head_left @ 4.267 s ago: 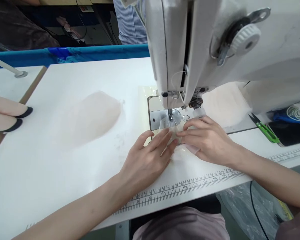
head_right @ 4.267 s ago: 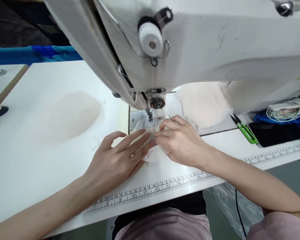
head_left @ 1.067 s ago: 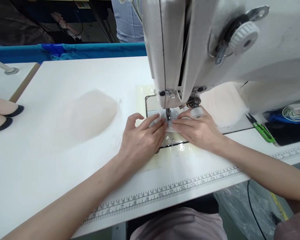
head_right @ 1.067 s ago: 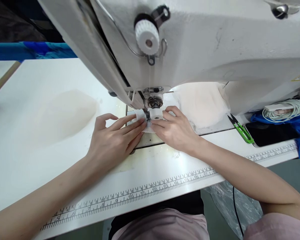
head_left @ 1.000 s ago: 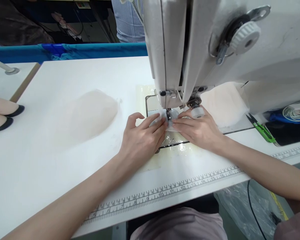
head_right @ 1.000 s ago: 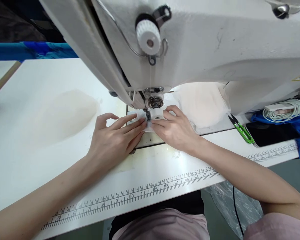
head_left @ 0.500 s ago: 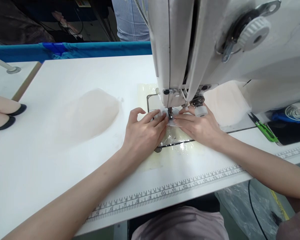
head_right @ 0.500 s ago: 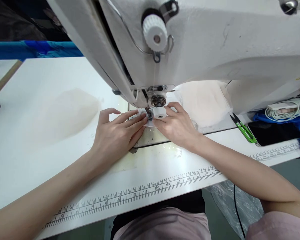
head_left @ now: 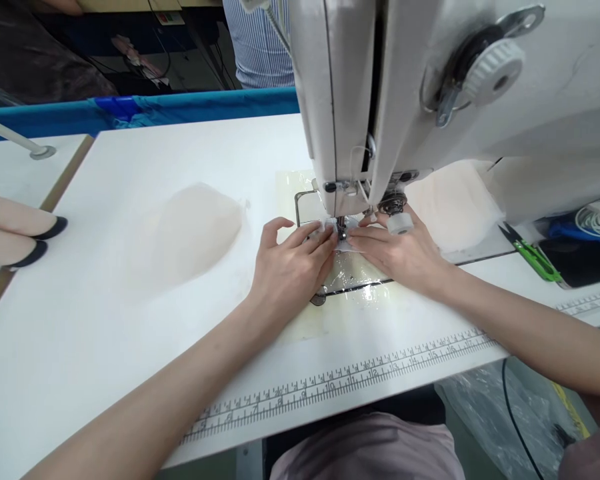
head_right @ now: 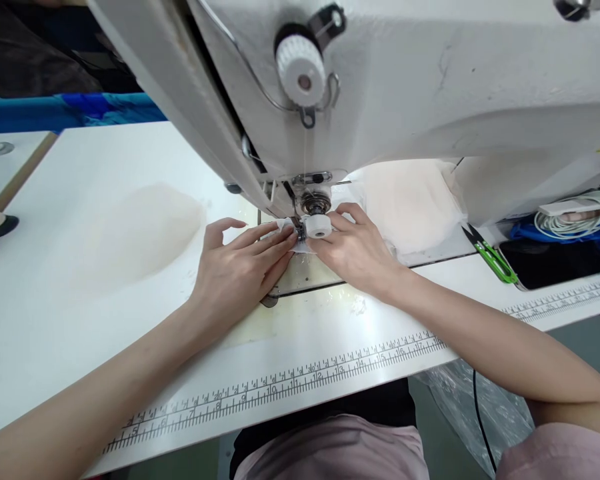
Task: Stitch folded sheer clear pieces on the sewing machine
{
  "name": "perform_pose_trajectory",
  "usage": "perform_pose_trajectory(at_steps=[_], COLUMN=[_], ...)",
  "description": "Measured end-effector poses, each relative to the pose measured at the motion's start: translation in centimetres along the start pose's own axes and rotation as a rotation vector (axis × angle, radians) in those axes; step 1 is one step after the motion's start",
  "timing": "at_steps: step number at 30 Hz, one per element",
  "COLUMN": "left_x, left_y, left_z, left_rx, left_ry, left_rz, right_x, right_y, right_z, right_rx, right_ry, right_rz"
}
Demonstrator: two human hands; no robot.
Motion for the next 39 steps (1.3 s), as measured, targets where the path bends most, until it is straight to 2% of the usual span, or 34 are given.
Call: perform_pose_trajectory(at_steps=[3,6,10,13,18,20,22,25,28,32,35,39], left_x=[-0.1,-0.1,-0.1,-0.1,-0.2,-0.2,-0.1,-0.2,-0.2,0.0,0.0,-0.3], left_y=[0.0,0.2,0.2,-0.5,-2.3,-2.5,-2.2,-1.9,-1.9,-1.1,-0.5,-0.1], left_z=[0.1,0.2,0.1,-0.3,-0.8,-0.7,-0.3,0.3,0.6,0.7,0.4,-0.2], left_rx=[-0.011,-0.02,0.041,0.156,0.268,0.223,0.118,-0.05,-0.159,-0.288,-0.33,-0.245], left_ry=[-0.003,-0.012,-0.034,-0.022,0.053,0.064,0.046,0.01,0.007,0.022,0.032,0.051], left_rz=[-0.007,-0.002,0.019,0.026,-0.067,-0.087,-0.06,-0.033,-0.034,0.094,0.153,0.141], right_x=[-0.1,-0.1,0.1,0.1,-0.2,-0.4,-0.5,-0.6,-0.7,-0.6,-0.4,-0.4], right_y=[-0.4,-0.8,-1.2,-1.4,-2.2,-2.7,-3.0,-3.2,-3.3,-3.2,-2.7,-2.2], right_z=[0.5,0.8,0.9,0.7,0.9,1.4,2.1,2.9,3.1,2.7,2.0,1.5], right_rx=[-0.151,-0.193,-0.191,-0.135,-0.043,-0.031,-0.005,0.057,0.1,0.044,-0.016,-0.103], right_ry=[-0.049,-0.051,-0.042,-0.032,-0.021,-0.026,-0.057,-0.106,-0.095,-0.013,0.041,0.057], right_rz=[-0.043,-0.06,-0.058,-0.065,-0.1,-0.132,-0.145,-0.135,-0.132,-0.119,-0.059,-0.009])
Point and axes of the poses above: each hand's wrist, its own x-axis towards the middle knuckle, its own y-axis out of the palm, z = x × y, the point moved 6 cm from there along x, towards the middle knuckle, and after that the axes turned 10 degrees about z, right-handed, at the moved point
